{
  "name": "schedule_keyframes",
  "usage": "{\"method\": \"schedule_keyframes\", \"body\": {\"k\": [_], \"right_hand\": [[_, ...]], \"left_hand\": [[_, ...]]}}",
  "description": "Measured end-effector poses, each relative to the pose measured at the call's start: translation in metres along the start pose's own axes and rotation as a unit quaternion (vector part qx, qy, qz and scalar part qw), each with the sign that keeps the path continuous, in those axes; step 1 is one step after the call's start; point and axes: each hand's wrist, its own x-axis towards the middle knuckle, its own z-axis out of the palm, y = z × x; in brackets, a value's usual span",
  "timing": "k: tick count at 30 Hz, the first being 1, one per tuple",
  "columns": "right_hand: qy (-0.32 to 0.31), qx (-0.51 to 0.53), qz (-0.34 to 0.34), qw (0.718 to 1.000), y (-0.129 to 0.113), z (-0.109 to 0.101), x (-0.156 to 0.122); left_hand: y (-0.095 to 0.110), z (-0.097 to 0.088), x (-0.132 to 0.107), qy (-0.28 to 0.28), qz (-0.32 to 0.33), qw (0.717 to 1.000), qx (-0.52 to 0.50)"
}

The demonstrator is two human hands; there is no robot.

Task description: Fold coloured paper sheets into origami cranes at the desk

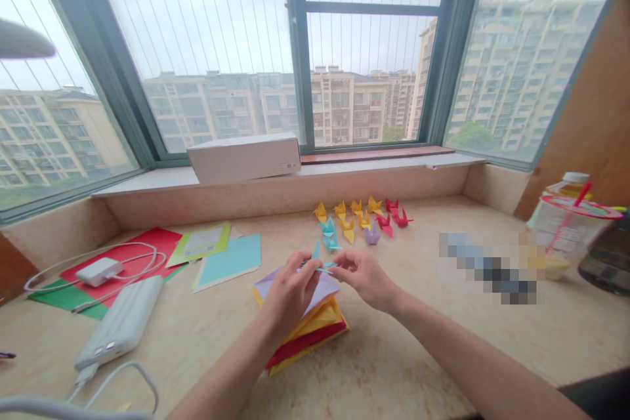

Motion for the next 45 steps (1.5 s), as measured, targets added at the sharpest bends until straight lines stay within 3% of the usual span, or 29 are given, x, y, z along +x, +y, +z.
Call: {"method": "schedule_keyframes", "body": {"k": [12,21,26,32,39,45], "right_hand": [[0.021,0.088,-0.001,0.996,-0.005,0.0,0.0],[0.049,0.01,-0.12,0.991,0.0,0.002,-0.004],[0.088,0.031,-0.108,0.99,0.001,0.005,-0.005],[0.077,0.064,-0.09,0.991,-0.001,0.004,-0.003],[0.095,0.035,-0.102,0.99,-0.008,0.0,-0.004],[0.078,-0.01,-0.081,0.994,-0.008,-0.005,-0.002]], "left_hand": [[0.01,0.004,0.0,-0.033,-0.075,0.989,-0.125],[0.012,0.005,0.005,-0.028,-0.166,0.963,-0.212],[0.014,0.007,0.003,-0.035,-0.203,0.947,-0.247],[0.019,0.006,0.005,-0.041,-0.248,0.908,-0.336],[0.02,0.006,0.005,-0.019,-0.271,0.882,-0.385],[0.017,0.007,0.008,0.043,-0.281,0.865,-0.414]]}}
